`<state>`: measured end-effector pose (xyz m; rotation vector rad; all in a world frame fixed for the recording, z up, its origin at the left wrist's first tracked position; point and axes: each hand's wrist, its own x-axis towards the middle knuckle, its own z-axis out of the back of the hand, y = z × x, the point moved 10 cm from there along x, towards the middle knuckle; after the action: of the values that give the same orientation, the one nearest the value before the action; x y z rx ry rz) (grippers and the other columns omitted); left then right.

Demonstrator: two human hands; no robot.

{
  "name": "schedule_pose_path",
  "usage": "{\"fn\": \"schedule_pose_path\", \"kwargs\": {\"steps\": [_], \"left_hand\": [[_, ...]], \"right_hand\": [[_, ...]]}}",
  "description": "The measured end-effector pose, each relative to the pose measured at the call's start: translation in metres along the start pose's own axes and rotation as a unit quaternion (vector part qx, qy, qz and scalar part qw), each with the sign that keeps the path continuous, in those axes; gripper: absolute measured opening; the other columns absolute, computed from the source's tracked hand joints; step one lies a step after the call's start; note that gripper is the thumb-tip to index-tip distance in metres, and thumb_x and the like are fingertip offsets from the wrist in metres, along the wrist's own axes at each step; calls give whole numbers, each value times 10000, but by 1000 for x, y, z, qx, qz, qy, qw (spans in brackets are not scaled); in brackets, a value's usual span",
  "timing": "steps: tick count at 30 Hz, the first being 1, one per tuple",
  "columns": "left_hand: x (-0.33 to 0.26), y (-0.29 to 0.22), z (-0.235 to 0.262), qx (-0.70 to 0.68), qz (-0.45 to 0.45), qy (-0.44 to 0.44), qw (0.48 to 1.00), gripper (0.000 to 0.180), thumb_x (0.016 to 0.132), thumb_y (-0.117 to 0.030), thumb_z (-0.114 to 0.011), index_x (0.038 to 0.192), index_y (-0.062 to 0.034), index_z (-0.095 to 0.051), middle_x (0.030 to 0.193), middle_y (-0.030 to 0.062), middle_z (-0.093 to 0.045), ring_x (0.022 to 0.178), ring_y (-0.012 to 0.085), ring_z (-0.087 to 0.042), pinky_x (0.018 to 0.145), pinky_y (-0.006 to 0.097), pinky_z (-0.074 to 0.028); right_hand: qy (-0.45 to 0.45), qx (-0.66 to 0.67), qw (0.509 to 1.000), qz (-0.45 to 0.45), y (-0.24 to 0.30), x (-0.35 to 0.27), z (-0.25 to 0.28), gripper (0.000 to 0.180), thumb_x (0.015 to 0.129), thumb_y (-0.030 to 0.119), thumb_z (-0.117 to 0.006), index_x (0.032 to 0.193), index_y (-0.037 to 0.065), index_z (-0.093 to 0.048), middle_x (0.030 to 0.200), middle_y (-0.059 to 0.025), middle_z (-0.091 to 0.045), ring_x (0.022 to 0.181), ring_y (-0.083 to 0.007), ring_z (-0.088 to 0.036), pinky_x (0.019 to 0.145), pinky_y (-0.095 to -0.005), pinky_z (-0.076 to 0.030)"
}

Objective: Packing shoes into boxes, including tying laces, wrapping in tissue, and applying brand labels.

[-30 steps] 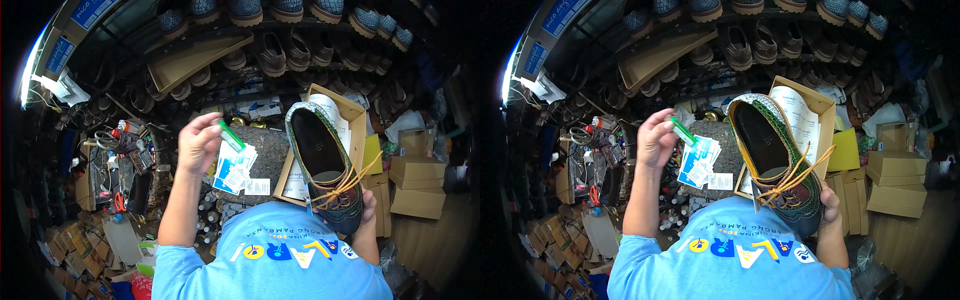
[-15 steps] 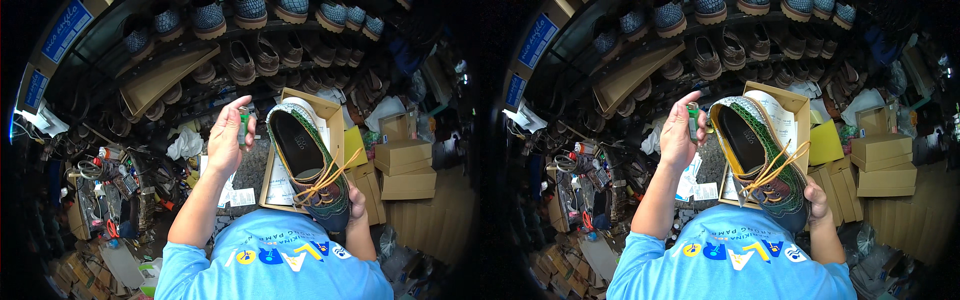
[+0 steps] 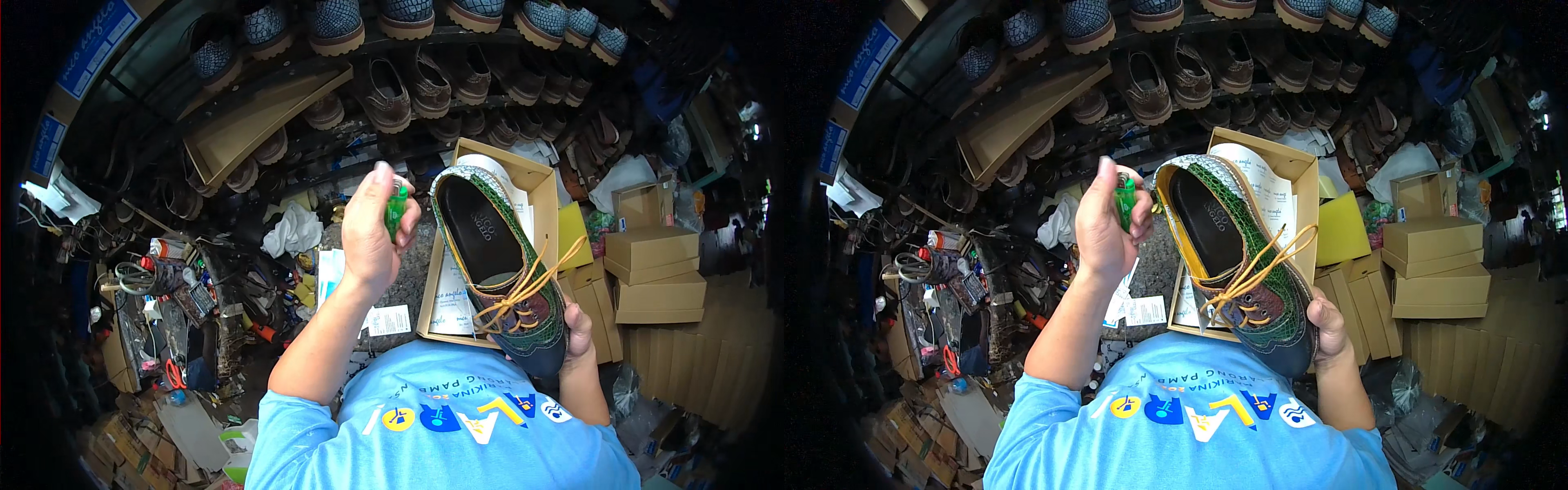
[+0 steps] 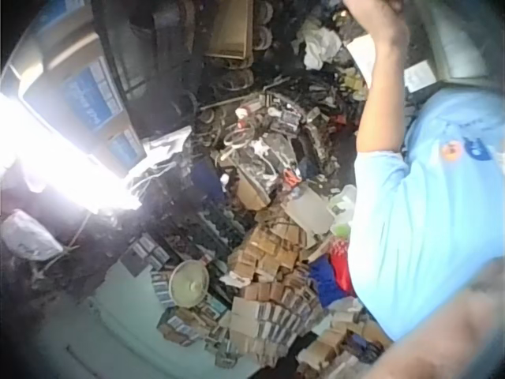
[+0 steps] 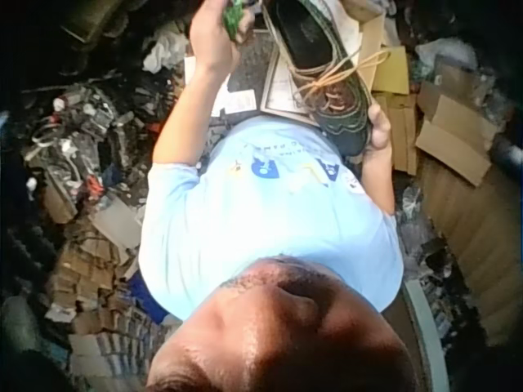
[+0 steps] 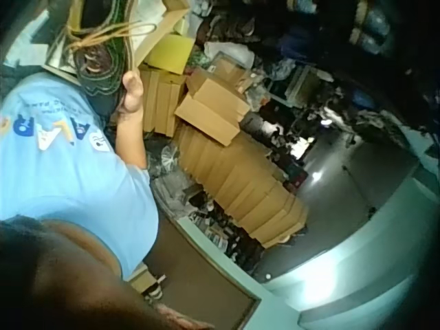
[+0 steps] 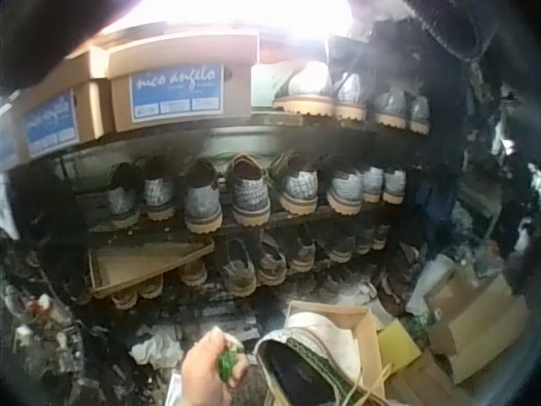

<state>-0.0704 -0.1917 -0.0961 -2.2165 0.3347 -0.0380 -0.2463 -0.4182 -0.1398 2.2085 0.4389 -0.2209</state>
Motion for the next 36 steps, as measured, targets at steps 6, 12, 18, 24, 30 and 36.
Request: {"fn": "schedule_pose_path", "kwargs": {"steps": [6,12,18,24,30,36], "left_hand": [[-1,12,1,15,38,-30,999,344,1015,-444,-505,937,-121,-594,595,10,-501,474,74,-376,425,225,-267],[-1,-1,-2,47,-25,-50,997,471,1090,-462,-379,972,-89,-641,786,15,-590,649,68,-492,588,209,-385],[1,-9,-1,3,-87,-17,996,225,1042,-287,-580,1172,-117,-511,870,43,-597,672,118,-533,594,244,-439],[-3,2,-5,2,20,1,1000,245,1044,-372,-517,1039,-127,-526,653,44,-525,482,98,-395,427,246,-314],[-7,6,0,52,10,-70,996,207,1011,-317,-441,992,-127,-522,598,38,-490,452,99,-377,414,247,-285],[-9,8,0,60,16,-84,995,202,1003,-320,-445,968,-130,-504,595,33,-482,468,97,-382,424,244,-275]], "right_hand": [[12,53,998,-11,7,0,-16,885,852,455,-779,1405,-144,-436,1321,-247,-615,1167,-299,-654,1016,-413,-533],[9,57,998,-13,6,0,-14,891,850,455,-780,1407,-148,-433,1324,-254,-611,1169,-305,-652,1021,-415,-530],[16,63,998,-9,6,0,-14,898,850,449,-781,1409,-155,-423,1324,-260,-608,1173,-309,-650,1023,-417,-531],[10,65,998,-13,6,0,-17,912,848,453,-781,1415,-157,-411,1328,-263,-603,1174,-310,-649,1020,-413,-535],[12,67,997,-20,3,-1,-14,921,847,447,-785,1428,-151,-395,1337,-258,-598,1168,-305,-652,1009,-408,-543],[4,69,997,-15,3,-2,-9,914,845,431,-793,1437,-136,-389,1333,-246,-603,1180,-305,-645,1021,-414,-534]]}}
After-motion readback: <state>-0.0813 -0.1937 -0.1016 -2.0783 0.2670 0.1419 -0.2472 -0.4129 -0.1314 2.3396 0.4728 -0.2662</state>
